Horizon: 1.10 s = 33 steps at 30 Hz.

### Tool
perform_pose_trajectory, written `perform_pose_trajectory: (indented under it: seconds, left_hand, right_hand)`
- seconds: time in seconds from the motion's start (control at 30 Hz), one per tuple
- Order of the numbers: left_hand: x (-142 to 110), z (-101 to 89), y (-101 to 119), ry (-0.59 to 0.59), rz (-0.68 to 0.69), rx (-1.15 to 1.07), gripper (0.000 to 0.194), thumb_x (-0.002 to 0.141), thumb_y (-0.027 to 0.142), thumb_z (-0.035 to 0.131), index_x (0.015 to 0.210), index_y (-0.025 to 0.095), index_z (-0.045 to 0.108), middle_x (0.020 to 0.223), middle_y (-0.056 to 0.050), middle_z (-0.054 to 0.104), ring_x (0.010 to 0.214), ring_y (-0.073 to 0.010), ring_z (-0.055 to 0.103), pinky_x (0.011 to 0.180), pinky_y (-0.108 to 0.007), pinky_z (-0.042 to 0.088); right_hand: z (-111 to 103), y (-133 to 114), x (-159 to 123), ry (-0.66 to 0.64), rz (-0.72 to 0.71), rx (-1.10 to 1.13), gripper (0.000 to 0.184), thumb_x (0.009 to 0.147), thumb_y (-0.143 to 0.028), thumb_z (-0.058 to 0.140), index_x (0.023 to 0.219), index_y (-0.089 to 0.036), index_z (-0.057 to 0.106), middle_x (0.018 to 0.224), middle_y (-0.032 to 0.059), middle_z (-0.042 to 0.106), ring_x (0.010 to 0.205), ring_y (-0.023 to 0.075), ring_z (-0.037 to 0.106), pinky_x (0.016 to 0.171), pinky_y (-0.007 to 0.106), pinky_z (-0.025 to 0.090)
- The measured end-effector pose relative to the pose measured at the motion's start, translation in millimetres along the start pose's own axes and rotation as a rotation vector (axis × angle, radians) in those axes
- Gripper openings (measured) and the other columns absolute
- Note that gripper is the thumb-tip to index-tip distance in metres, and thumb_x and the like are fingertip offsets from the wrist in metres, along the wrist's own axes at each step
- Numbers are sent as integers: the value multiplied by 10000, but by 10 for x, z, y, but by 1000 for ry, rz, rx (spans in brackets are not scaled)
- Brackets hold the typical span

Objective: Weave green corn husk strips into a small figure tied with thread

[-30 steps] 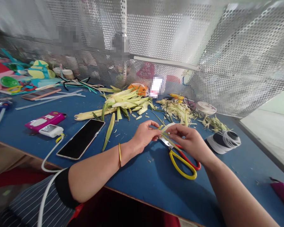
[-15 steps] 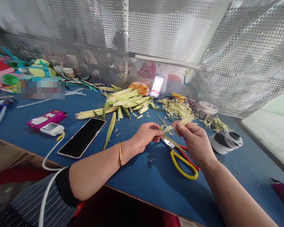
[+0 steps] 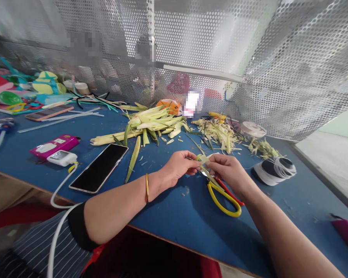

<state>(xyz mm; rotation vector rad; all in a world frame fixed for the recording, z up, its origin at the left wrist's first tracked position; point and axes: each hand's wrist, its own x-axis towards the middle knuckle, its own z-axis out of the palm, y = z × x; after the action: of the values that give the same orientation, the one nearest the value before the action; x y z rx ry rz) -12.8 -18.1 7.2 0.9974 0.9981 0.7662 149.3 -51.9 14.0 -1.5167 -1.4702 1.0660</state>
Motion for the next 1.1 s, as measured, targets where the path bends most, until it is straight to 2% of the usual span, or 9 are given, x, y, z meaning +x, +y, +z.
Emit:
perform_pose_trajectory:
  seconds: [0.2, 0.4, 0.5, 0.63, 0.77, 0.83, 0.9, 1.03, 1.1]
  left_hand:
    - [6, 16, -18, 20, 35, 25, 173, 758, 27, 661, 735, 148, 538, 558, 3, 625, 492, -79, 556, 549, -213, 457]
    - [-15, 25, -14, 35, 132, 78, 216, 723, -20, 651, 700, 148, 517, 533, 28, 589, 502, -79, 558, 525, -200, 434]
    - [-19, 16, -15, 27, 154, 130, 236, 701, -28, 654, 744, 157, 515, 519, 44, 588, 462, -78, 530, 504, -206, 418]
    - [-21, 7, -11, -1, 144, 136, 214, 673, -15, 663, 758, 149, 556, 526, 50, 583, 478, -81, 528, 522, -214, 418]
    - [-15, -8, -24, -21, 158, 234, 136, 679, 50, 654, 596, 135, 587, 511, 29, 559, 504, -78, 513, 515, -208, 380]
    - [1, -24, -56, -44, 193, 319, 108, 676, 84, 649, 584, 134, 622, 519, 17, 573, 525, -91, 523, 528, -218, 389]
    - [23, -40, -97, -85, 246, 391, 79, 667, 112, 642, 594, 138, 654, 535, 12, 589, 551, -106, 543, 560, -231, 415]
    - [39, -58, -139, -132, 285, 419, 92, 670, 162, 620, 585, 154, 652, 532, 18, 581, 567, -126, 566, 576, -245, 437]
    - [23, -60, -128, -166, 293, 430, 111, 669, 147, 599, 566, 160, 638, 533, 20, 579, 567, -127, 568, 575, -242, 441]
  right_hand:
    - [24, 8, 4, -27, -6, 3, 238, 679, -373, 624, 546, -195, 539, 483, -44, 497, 474, 98, 404, 486, 246, 313]
    - [5, 33, -5, 16, -109, -241, 279, 763, -379, 590, 564, -193, 528, 516, -47, 461, 524, 106, 393, 501, 247, 296]
    - [5, 40, -6, 49, -179, -364, 290, 797, -394, 578, 587, -195, 551, 528, -43, 457, 547, 114, 390, 517, 251, 291]
    - [-1, 65, 7, 84, -232, -309, 179, 803, -383, 606, 788, -204, 595, 598, -34, 556, 566, 130, 468, 536, 252, 338]
    - [-6, 58, 4, 10, -293, -229, 267, 842, -362, 577, 1064, -214, 590, 626, -47, 562, 587, 140, 502, 573, 256, 386]
    - [7, 41, -7, -2, -291, -276, 243, 869, -376, 547, 1024, -215, 643, 653, -31, 584, 604, 140, 501, 574, 257, 381]
    - [29, 29, -17, 19, -280, -317, 237, 884, -389, 533, 898, -209, 686, 674, -11, 608, 613, 140, 500, 566, 259, 371]
    - [75, 42, -25, 160, -392, -367, 207, 846, -349, 597, 744, -204, 702, 713, 13, 602, 659, 147, 519, 605, 267, 384]
    - [91, 56, -21, 221, -414, -319, 196, 823, -337, 622, 697, -201, 685, 707, 15, 588, 661, 147, 512, 607, 268, 388]
